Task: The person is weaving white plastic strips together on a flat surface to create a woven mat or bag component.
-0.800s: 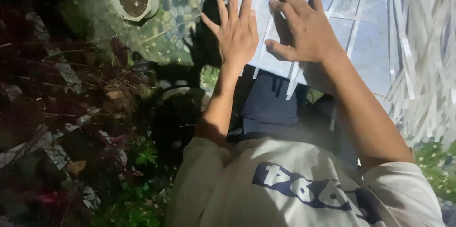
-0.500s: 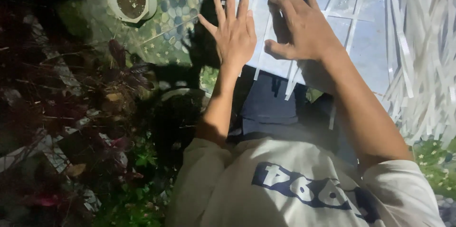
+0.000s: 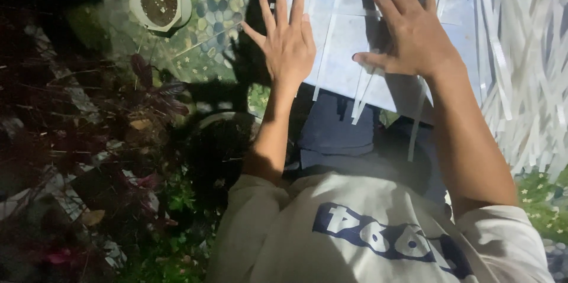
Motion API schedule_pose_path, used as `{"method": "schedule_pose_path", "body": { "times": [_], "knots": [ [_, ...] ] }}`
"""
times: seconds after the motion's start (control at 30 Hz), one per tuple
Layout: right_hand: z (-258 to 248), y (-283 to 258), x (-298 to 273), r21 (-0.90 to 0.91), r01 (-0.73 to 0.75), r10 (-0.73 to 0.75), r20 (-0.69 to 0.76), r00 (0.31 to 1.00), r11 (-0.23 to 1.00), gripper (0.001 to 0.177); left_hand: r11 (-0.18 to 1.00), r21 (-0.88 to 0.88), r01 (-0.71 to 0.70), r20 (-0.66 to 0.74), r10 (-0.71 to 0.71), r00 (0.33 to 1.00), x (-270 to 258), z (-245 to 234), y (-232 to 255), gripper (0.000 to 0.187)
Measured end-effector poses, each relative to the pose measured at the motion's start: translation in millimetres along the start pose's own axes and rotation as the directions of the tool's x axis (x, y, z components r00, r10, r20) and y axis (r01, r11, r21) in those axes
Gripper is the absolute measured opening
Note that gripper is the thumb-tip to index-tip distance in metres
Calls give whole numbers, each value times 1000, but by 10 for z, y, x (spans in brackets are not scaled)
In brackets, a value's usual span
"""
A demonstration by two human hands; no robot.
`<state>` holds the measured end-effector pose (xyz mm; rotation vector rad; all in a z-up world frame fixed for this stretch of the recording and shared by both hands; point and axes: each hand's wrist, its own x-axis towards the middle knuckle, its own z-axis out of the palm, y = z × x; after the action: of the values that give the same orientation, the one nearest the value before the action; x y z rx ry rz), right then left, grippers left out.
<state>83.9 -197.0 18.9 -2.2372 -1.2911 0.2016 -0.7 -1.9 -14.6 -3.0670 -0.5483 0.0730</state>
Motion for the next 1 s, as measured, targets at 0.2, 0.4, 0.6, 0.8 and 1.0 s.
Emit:
{"method": "schedule_pose_path", "body": {
  "times": [0.2, 0.4, 0.6, 0.8, 1.0],
  "knots": [
    [-143, 32, -20, -42, -178, 182, 121, 976, 983, 102, 999, -44, 1, -19, -2, 1000, -2, 39, -3, 45],
    [-105, 113, -33, -29, -110, 112, 59, 992, 994, 101, 1000, 7, -6, -27, 6, 1000, 0, 55, -1, 46],
    [-50, 249, 120, -106, -35, 37, 12, 999, 994, 93, 1000, -25, 4, -18, -4, 1000, -2, 38, 7, 47],
    [-163, 140, 182, -76, -54, 57, 30, 998, 996, 84, 1000, -22, 4, -43, -5, 999, -9, 72, 5, 44],
    [-296, -94, -147, -93, -220, 228, 81, 970, 971, 102, 998, 66, 6, 16, -7, 1000, 8, 0, 8, 45]
  ]
}}
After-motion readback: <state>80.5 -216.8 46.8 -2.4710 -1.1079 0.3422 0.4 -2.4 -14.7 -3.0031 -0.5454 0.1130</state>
